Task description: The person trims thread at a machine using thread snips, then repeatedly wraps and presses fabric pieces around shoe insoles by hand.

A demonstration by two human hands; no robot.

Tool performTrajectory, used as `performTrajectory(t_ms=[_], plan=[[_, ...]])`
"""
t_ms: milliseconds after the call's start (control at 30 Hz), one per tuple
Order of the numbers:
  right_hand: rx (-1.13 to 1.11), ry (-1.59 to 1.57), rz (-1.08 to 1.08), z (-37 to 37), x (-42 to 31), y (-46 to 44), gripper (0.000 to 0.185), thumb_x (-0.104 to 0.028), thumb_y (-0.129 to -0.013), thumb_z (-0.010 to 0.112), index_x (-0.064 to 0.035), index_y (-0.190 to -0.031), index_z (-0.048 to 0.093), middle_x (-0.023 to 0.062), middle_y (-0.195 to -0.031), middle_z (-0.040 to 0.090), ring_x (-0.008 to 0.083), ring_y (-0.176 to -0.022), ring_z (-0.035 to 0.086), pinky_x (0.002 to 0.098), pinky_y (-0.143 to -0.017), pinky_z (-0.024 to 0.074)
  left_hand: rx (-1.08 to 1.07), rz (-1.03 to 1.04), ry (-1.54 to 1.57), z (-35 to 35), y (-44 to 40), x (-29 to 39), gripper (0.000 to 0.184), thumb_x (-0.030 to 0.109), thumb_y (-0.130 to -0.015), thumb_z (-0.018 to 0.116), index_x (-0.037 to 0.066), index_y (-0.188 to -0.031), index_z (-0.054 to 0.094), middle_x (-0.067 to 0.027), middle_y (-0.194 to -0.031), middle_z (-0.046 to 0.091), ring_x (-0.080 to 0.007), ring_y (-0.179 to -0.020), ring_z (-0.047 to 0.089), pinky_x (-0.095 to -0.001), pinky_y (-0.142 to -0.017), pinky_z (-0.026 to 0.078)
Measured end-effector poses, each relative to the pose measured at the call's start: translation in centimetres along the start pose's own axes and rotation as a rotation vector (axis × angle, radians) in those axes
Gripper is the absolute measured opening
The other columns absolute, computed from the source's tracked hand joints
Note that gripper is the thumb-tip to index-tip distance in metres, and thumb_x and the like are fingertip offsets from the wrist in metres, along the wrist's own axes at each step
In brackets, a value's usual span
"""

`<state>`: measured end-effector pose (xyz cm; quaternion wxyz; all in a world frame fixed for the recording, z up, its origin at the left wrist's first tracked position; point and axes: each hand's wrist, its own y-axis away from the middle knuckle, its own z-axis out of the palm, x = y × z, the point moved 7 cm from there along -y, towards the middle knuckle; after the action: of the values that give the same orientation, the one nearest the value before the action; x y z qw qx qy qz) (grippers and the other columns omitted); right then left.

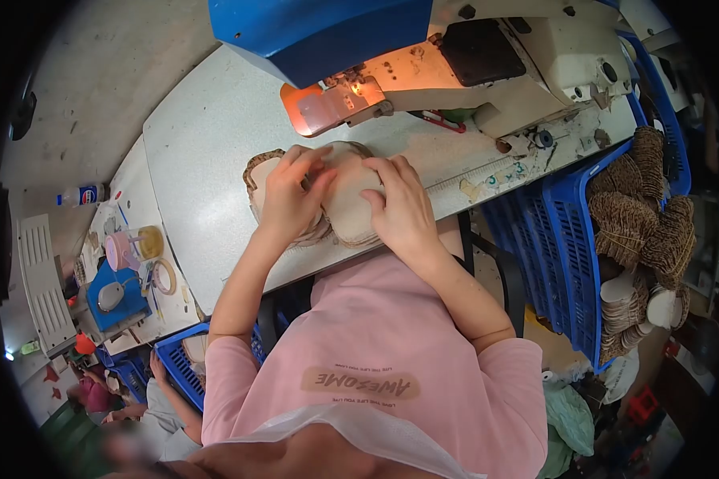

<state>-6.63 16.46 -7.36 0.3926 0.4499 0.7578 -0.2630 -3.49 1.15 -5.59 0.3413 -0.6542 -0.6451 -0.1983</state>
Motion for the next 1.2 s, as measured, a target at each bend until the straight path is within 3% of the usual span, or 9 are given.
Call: performTrajectory(t_ms=[67, 167, 333, 433, 500, 533, 600, 900, 1200], plan=[[0.068, -0.003, 0.029, -0.3, 0.0, 0.1, 0.037, 0.002, -0.076, 0.065, -0.0017, -0.111, 0.056, 0.0164, -0.100, 0.054, 0.0347, -0.090, 0.056, 0.0428, -0.080, 0.0457, -0.163, 0.039, 0.047, -0.4, 0.0, 1.3, 0.022, -0.002, -0.077, 0.068, 0.003, -0.098, 0.068, -0.0093, -0.091, 0.061, -0.0231, -0.090, 0.064, -0.0317, -0.077, 0.052], [0.086, 0.084, -0.086, -1.1, -0.8, 0.4, 0.030, 0.004, -0.075, 0.063, -0.0013, -0.105, 0.059, 0.0153, -0.096, 0.055, 0.0340, -0.090, 0.057, 0.0421, -0.080, 0.0462, -0.250, 0.274, 0.174, -1.7, 1.0, 4.5, 0.021, -0.006, -0.075, 0.062, 0.001, -0.095, 0.065, -0.0101, -0.095, 0.062, -0.0286, -0.087, 0.061, -0.0355, -0.075, 0.050], [-0.080, -0.244, -0.133, -3.3, -4.2, 0.1, 0.012, 0.002, -0.078, 0.065, 0.0015, -0.089, 0.063, 0.0126, -0.081, 0.062, 0.0251, -0.073, 0.061, 0.0345, -0.067, 0.0479, 0.246, 0.260, 0.336, -6.9, 0.7, 5.0, 0.031, -0.020, -0.071, 0.058, 0.001, -0.093, 0.064, -0.0129, -0.087, 0.064, -0.0208, -0.073, 0.061, -0.0286, -0.059, 0.048], [0.135, -0.278, -0.145, -5.5, -6.8, -1.8, 0.011, -0.005, -0.081, 0.071, 0.0017, -0.083, 0.063, 0.0095, -0.066, 0.063, 0.0118, -0.052, 0.055, 0.0257, -0.050, 0.0419, 0.446, 0.431, -0.145, -8.7, -0.8, 7.3, 0.033, -0.012, -0.068, 0.062, 0.002, -0.098, 0.065, -0.0137, -0.095, 0.063, -0.0235, -0.082, 0.059, -0.0304, -0.064, 0.048], [0.256, -0.265, -0.151, -5.4, -6.3, -3.5, 0.011, -0.005, -0.080, 0.072, 0.0007, -0.083, 0.063, 0.0077, -0.063, 0.061, 0.0106, -0.049, 0.052, 0.0247, -0.048, 0.0406, 0.473, 0.508, -0.537, -8.3, -1.5, 9.4, 0.035, -0.006, -0.067, 0.064, 0.002, -0.101, 0.064, -0.0137, -0.101, 0.062, -0.0257, -0.088, 0.058, -0.0336, -0.069, 0.048], [0.316, -0.258, -0.152, -5.5, -6.1, -4.0, 0.011, -0.005, -0.080, 0.072, 0.0002, -0.083, 0.063, 0.0068, -0.061, 0.061, 0.0099, -0.048, 0.051, 0.0242, -0.047, 0.0399, 0.374, 0.555, -0.458, -7.4, -1.7, 9.3, 0.039, 0.002, -0.064, 0.065, 0.003, -0.103, 0.064, -0.0126, -0.107, 0.060, -0.0287, -0.094, 0.055, -0.0393, -0.076, 0.048], [0.304, -0.232, -0.121, -5.4, -6.0, -4.4, 0.011, -0.006, -0.081, 0.072, -0.0005, -0.084, 0.063, 0.0064, -0.058, 0.060, 0.0095, -0.045, 0.050, 0.0241, -0.045, 0.0390, 0.093, 0.341, -0.258, -5.5, -2.5, 8.5, 0.036, 0.002, -0.067, 0.066, 0.003, -0.102, 0.063, -0.0114, -0.106, 0.061, -0.0309, -0.096, 0.056, -0.0407, -0.079, 0.048], [0.356, -0.166, -0.171, -5.9, -6.6, -4.3, 0.007, -0.005, -0.083, 0.069, -0.0008, -0.085, 0.063, 0.0079, -0.052, 0.056, 0.0143, -0.045, 0.057, 0.0280, -0.045, 0.0426, 0.097, 0.389, -0.377, -4.9, -3.4, 8.2, 0.030, 0.007, -0.073, 0.066, 0.004, -0.103, 0.061, -0.0123, -0.115, 0.058, -0.0318, -0.105, 0.056, -0.0391, -0.083, 0.050], [0.320, 0.013, -0.146, -5.4, -7.4, -7.1, 0.007, -0.009, -0.084, 0.065, -0.0039, -0.088, 0.065, 0.0077, -0.049, 0.053, 0.0193, -0.040, 0.051, 0.0308, -0.044, 0.0388, 0.081, 0.293, -0.240, -6.0, -6.7, 5.4, 0.017, 0.006, -0.079, 0.066, 0.004, -0.095, 0.065, -0.0099, -0.099, 0.064, -0.0285, -0.094, 0.060, -0.0367, -0.075, 0.052]])
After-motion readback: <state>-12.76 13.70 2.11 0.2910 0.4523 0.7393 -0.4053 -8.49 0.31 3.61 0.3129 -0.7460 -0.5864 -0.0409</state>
